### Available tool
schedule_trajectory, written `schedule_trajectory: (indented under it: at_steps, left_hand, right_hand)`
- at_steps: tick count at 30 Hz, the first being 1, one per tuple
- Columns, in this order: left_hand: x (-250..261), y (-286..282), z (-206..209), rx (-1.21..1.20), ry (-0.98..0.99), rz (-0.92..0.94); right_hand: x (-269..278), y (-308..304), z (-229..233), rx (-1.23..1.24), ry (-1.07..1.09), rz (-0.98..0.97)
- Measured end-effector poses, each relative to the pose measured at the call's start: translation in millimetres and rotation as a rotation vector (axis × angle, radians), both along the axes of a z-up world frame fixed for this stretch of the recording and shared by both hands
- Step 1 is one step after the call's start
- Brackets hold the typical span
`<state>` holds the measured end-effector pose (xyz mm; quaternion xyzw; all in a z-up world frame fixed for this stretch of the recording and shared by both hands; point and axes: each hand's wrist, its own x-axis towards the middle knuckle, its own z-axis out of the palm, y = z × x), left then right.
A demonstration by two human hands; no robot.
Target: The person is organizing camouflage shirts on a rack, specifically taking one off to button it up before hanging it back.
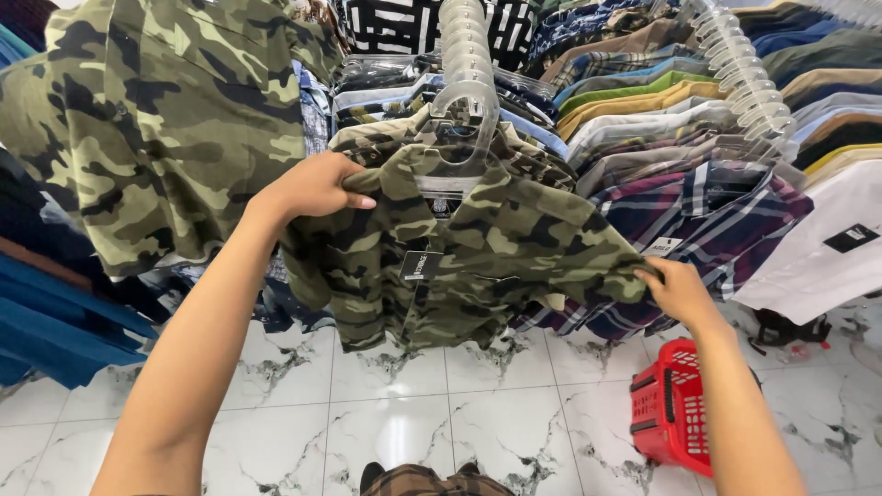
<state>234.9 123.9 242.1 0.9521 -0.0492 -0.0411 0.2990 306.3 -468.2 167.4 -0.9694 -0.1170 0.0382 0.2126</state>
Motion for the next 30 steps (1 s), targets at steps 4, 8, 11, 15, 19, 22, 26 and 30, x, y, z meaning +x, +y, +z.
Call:
schedule_trajectory:
  at_steps: [4, 8, 11, 15, 19, 22, 26, 30]
  left_hand:
    - [-21.4, -8.2, 28.5, 0.0, 0.04, -0.061]
    - [-27.4, -6.7, 25.9, -0.063, 0.092, -0.045]
    - [-25.2, -8.4, 13.0, -0.103, 0.045, -0.096]
    - [-23.6, -28.4, 14.2, -0.14, 0.005, -0.112]
    - [-4.4, -63.7, -8.9, 0.065, -0.011, -0.131]
    - [7.3, -84.9, -37.5, 0.089, -0.008, -0.14]
    - [-9.1, -90.0, -38.9, -0.061, 0.069, -0.117]
    - [-16.9, -84.8, -20.3, 0.001, 0.02, -0.078]
  right_hand:
    - [4.4, -33.7, -0.9, -0.021, -0.048, -0.043]
    - [14.6, -63.2, -4.0, -0.116, -0.188, -0.023]
    - [14.2, -62.2, 8.5, -0.042, -0.131, -0.001]
    - [-13.2, -5.3, 45.8, 0.246, -0.256, 0.118]
    - [-40.1, 86.0, 70.6, 0.21, -0.693, 0.335]
    - [-38.8, 125.5, 57.7, 0.105, -0.576, 0.436]
    - [-31.1, 144.2, 39.7, -0.038, -0.117, 0.34]
    - [-10.3, 152.1, 35.6, 0.027, -0.219, 0.378]
